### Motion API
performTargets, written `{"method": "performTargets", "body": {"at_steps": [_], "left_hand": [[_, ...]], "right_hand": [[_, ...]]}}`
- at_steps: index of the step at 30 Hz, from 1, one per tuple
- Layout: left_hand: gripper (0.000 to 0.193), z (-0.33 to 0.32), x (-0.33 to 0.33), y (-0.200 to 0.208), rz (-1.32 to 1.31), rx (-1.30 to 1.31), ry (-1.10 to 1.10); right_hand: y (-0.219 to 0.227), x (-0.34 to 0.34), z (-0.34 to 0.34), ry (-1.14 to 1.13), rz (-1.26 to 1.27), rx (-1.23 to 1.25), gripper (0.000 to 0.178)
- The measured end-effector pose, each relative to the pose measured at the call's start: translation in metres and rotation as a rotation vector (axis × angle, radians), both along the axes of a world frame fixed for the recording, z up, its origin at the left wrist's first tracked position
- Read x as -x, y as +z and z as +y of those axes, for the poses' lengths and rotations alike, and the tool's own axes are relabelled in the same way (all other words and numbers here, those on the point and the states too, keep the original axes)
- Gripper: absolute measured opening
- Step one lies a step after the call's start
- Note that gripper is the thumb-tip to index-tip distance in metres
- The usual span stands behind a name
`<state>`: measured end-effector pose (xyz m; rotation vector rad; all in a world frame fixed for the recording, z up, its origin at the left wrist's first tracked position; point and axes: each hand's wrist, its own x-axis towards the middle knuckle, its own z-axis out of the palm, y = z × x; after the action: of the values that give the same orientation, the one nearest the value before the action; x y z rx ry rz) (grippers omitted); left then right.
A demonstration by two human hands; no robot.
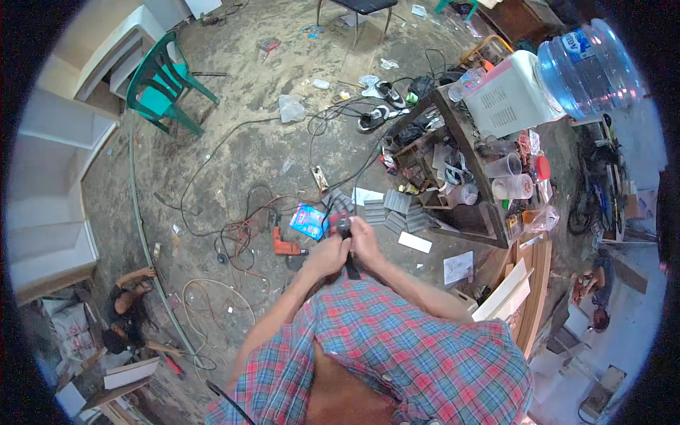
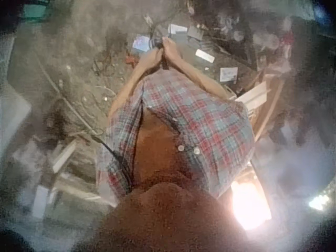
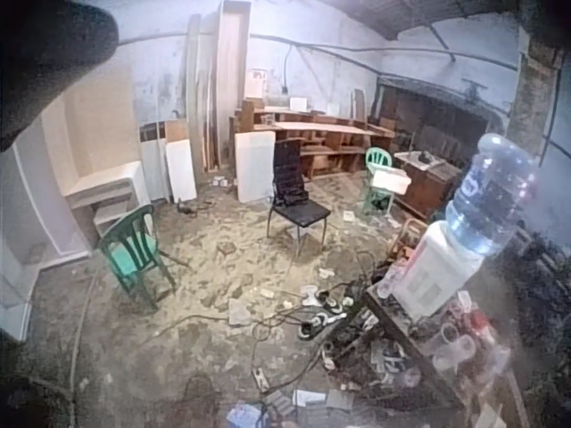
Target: The person handles a long wooden strip and a power cord in a workshop, then assists another worker by holding a nail while the other hammers it into a wooden panel. The person also uses a power tool to cut a wooden strip.
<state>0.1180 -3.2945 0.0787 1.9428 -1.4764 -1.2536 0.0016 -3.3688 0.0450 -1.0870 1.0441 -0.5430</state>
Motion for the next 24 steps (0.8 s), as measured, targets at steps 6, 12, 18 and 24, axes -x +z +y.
{"method": "performTargets", "body": {"at_steps": [6, 12, 18, 24], "left_hand": [[0.044, -0.026, 0.017, -0.001, 0.236, 0.044, -0.119], [0.034, 0.032, 0.023, -0.027, 0.321, 0.438, 0.075], [0.036, 0.18, -0.068, -0.095, 0.012, -0.192, 0.393], [0.033, 0.314, -0.069, -0.103, -0.108, -0.544, 0.803]], "right_hand": [[0.024, 0.013, -0.011, -0.432, -0.107, -0.083, 0.03], [0.028, 0.028, -0.049, -0.666, -0.144, -0.003, 0.033], [-0.029, 0.06, -0.103, -0.608, 0.204, 0.058, 0.03], [-0.128, 0.093, -0.155, -0.722, 0.21, -0.116, 0.031]]}}
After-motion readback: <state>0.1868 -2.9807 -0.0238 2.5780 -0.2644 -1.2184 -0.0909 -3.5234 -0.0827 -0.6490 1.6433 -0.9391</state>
